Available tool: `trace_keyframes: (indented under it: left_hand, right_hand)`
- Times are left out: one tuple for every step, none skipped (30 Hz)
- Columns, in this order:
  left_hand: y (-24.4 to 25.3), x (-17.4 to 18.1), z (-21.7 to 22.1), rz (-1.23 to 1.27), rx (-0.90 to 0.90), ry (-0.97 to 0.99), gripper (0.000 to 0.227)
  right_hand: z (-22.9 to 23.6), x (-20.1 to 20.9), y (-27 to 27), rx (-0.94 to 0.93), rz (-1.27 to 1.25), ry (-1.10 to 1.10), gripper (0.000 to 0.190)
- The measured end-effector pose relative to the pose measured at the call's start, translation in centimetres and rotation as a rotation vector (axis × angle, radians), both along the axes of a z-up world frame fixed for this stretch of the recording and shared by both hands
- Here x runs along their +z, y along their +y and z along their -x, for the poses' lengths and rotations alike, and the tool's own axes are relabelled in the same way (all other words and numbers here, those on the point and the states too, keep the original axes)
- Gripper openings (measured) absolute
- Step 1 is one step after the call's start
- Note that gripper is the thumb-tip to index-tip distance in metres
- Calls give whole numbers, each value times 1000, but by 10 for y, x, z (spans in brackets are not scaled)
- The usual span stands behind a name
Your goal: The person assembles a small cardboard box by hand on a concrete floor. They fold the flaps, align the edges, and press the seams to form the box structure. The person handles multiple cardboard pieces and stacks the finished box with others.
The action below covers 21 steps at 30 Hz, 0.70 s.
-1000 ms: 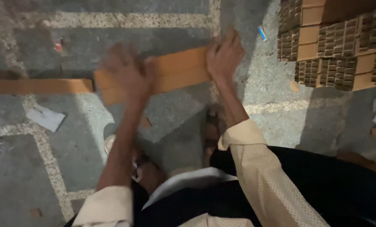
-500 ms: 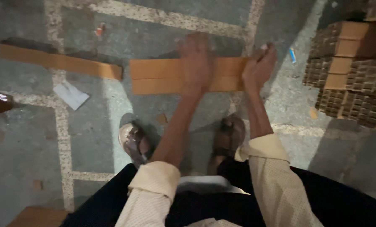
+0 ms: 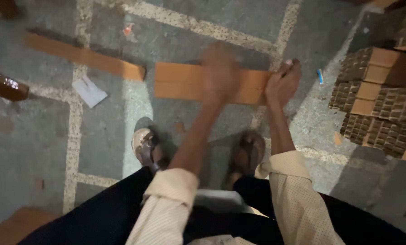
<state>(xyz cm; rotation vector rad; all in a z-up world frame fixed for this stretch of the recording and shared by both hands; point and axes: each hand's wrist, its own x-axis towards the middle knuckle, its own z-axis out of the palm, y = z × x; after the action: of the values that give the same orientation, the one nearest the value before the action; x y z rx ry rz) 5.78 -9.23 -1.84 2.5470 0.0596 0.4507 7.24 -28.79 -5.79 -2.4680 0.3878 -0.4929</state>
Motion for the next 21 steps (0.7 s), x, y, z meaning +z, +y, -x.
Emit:
trace_keyframes:
  left_hand:
    - [-20, 0, -2, 103, -193, 315, 30]
    - [-43, 3, -7, 172, -195, 244, 30]
    - [-58, 4, -11, 240, -197, 173, 31]
    - [-62, 3, -14, 162, -200, 131, 50]
    - [-62, 0, -17, 85, -202, 91, 69]
    - [-58, -5, -13, 6, -202, 65, 89]
    - [-46, -11, -13, 32, -130, 69, 75]
    - [-27, -18, -15, 58, -70, 73, 61]
    - [-6, -24, -16, 84, -10, 77, 48]
    - [17, -27, -19, 73, 27, 55, 50]
    - [46, -28, -20, 62, 63, 32, 51]
    - [77, -27, -19, 46, 108, 7, 53]
    - [102, -24, -15, 30, 152, -18, 55]
    - [121, -21, -7, 34, 180, -3, 53]
    - [137, -18, 1, 37, 209, 11, 51]
    - [146, -17, 3, 42, 230, 22, 49]
    - [144, -17, 3, -50, 236, -3, 49]
    - [138, -19, 2, -140, 238, -29, 50]
    - [131, -22, 0, -230, 241, -56, 51]
    - [119, -25, 1, -149, 143, 114, 45]
    - [96, -29, 2, -66, 44, 282, 40]
  right_hand:
    - [-1, -2, 0, 2, -20, 16, 45]
    - [-1, -4, 0, 14, -7, 28, 46]
    - [-1, -4, -2, 27, 6, 40, 46]
    - [-5, -4, -6, 46, 22, 50, 47]
    - [-10, -3, -9, 63, 20, 32, 48]
    - [-9, -2, -10, 82, 15, 28, 50]
    - [-6, -2, -7, 100, 10, 23, 51]
    - [-1, -1, -5, 69, -28, 87, 52]
    - [1, 1, -6, 38, -66, 152, 52]
    - [-2, 4, -6, 5, -101, 203, 52]
    - [-2, 5, -5, 19, -62, 140, 51]
    - [-3, 5, -4, 40, -27, 75, 51]
    - [-5, 4, -2, 63, 8, 10, 51]
    - [-5, 4, -1, 65, 18, 16, 49]
    - [-5, 4, -1, 67, 28, 23, 48]
    - [-5, 4, -1, 61, 39, 26, 48]
    - [-6, 5, 1, 46, 40, 40, 48]
    - [-6, 6, 2, 26, 43, 52, 47]
    - [-6, 7, 3, 6, 47, 64, 47]
    - [-5, 8, 3, -5, 39, 94, 48]
    - [-3, 7, 3, -17, 31, 124, 50]
